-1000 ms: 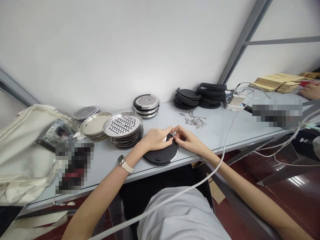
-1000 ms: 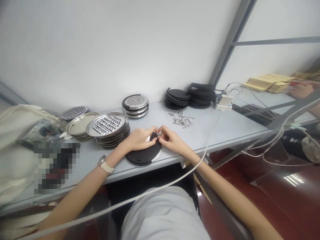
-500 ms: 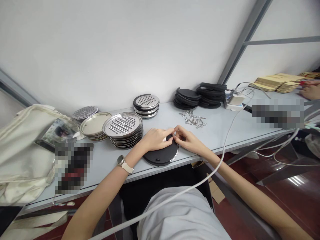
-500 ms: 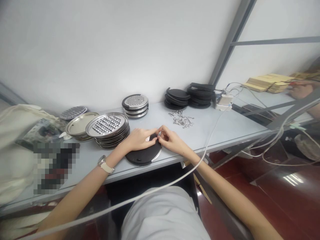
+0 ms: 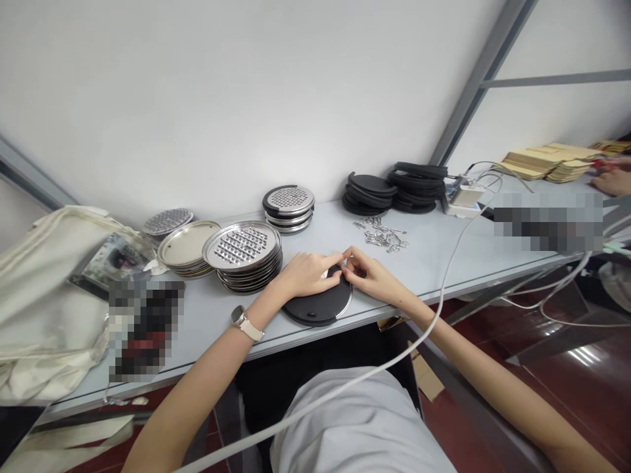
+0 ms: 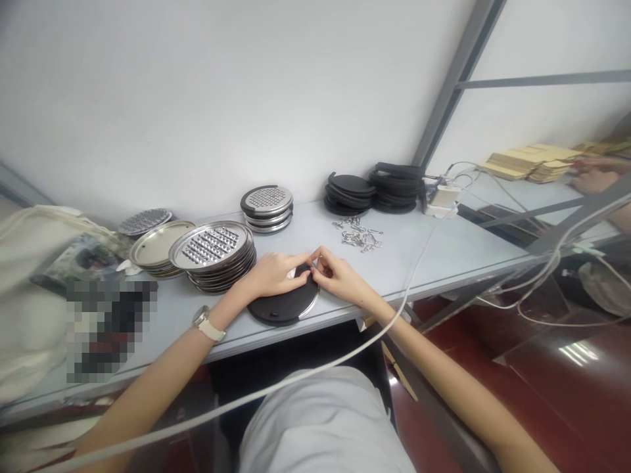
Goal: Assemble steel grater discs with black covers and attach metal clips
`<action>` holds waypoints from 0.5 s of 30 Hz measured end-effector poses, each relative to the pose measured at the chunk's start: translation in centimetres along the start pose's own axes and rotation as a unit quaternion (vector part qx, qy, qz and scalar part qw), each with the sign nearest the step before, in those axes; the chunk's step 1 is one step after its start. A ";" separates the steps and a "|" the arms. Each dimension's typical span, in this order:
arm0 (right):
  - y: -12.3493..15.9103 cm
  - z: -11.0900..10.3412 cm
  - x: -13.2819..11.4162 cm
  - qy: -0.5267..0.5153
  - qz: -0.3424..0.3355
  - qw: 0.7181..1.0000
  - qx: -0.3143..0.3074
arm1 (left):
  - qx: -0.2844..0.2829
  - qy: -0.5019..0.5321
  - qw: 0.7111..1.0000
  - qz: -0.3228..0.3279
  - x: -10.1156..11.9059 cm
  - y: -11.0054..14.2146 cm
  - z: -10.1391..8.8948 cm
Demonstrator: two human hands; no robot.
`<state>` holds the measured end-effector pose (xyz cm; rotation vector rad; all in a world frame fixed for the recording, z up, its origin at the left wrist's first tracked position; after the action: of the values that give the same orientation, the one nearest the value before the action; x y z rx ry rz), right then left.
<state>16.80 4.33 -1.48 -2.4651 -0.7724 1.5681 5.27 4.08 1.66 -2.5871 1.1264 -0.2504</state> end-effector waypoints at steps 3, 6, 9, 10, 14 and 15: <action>0.0 0.0 0.0 0.001 0.002 1.000 0.001 | 0.003 0.001 1.000 0.005 0.0 0.0 0.0; 0.0 0.0 0.1 0.004 0.004 1.000 0.001 | 0.005 0.003 1.000 0.010 0.0 0.0 0.0; 0.0 0.0 0.2 0.004 0.003 1.000 0.002 | 0.008 0.004 1.000 0.009 0.0 0.0 0.0; 0.0 0.0 0.3 0.004 0.002 1.000 0.001 | 0.008 0.005 1.000 0.009 0.0 0.0 0.0; 0.0 0.1 0.3 -0.006 0.004 1.000 -0.006 | 0.003 0.013 1.000 0.005 0.0 0.0 0.0; 0.0 0.0 0.3 -0.010 0.005 1.000 -0.007 | 0.002 0.014 1.000 0.004 0.0 0.0 0.0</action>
<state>16.84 4.47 -1.71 -2.4693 -0.7781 1.5983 5.27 4.14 1.65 -2.5836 1.1436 -0.2868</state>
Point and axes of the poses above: each hand's wrist, its own y-axis away from the middle knuckle, its own z-axis out of the palm, x = y × z, the point moved 7 cm from there along -y, towards the middle knuckle, and after that the axes turned 8 degrees about x, right-handed, at the moved point
